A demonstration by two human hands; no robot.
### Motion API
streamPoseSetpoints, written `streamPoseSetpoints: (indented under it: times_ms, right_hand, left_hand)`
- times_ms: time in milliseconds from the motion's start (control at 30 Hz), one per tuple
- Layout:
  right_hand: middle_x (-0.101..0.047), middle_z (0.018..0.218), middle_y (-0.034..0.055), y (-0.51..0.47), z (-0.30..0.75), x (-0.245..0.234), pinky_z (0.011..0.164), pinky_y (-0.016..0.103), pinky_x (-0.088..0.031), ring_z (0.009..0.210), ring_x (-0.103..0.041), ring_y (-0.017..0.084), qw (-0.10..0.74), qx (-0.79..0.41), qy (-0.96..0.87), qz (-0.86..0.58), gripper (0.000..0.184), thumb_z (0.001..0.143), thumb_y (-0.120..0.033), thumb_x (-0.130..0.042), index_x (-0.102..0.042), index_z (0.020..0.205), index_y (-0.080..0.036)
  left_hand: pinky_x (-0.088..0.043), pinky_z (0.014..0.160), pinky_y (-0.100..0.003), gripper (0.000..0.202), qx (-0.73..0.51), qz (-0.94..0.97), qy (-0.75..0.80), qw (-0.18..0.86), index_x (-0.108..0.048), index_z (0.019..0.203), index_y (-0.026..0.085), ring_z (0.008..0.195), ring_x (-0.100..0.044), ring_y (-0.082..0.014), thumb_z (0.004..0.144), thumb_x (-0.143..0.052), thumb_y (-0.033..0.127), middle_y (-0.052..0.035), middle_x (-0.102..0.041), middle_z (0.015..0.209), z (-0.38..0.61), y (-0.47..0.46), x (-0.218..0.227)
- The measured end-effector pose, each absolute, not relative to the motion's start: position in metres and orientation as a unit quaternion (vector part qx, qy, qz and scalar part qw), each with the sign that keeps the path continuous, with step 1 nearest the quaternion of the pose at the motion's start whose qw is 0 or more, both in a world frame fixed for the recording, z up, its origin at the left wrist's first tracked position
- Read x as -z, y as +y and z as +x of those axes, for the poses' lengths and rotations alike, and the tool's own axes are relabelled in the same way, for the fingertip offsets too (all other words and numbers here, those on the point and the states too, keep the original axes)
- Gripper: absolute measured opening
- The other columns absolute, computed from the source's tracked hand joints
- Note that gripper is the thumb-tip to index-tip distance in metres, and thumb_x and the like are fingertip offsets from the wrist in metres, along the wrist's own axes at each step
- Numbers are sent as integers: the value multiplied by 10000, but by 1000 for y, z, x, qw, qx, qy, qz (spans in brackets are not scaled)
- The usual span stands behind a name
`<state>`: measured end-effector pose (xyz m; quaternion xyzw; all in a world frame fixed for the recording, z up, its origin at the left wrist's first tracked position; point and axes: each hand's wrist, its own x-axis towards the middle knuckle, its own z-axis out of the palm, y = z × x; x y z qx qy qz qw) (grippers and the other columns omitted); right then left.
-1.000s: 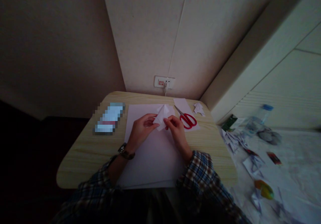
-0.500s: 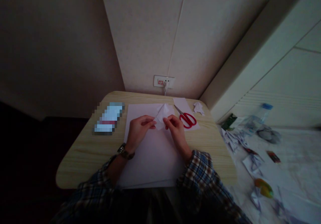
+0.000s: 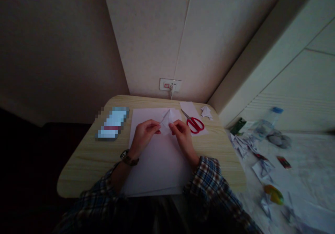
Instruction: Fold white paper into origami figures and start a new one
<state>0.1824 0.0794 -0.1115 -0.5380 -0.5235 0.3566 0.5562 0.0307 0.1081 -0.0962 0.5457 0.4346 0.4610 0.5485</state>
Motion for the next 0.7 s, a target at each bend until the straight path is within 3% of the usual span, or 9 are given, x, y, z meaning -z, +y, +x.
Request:
streamPoseSetpoints:
  times_ms: [133,333,700]
  right_hand:
    - [-500,558,-35,78,179,111,525,237,-349,542,-460,119,534,-360,-547,-535,284,776,-435,-599,-526,625,-206]
    - [-514,588,-26,76,174,111,537,240,-356,552,-459,120,493,-365,-598,-516,315,775,-456,-598,-533,608,-197]
    - [-505,545,-35,81,179,116,496,225,-337,521,-452,114,471,-415,-586,-513,305,771,-455,-581,-544,611,-198]
  left_hand:
    - [-496,716,-269,288,-476,537,424,552,-651,766,157,757,-632,-171,593,-765,357,-16,-680,770,31,110,99]
    - [-394,513,-202,285,-476,497,429,585,-599,649,153,548,-523,-104,589,-775,369,49,-575,576,31,108,98]
    - [-412,543,-206,344,-486,457,428,610,-617,738,144,579,-549,-110,565,-789,386,35,-613,629,30,110,100]
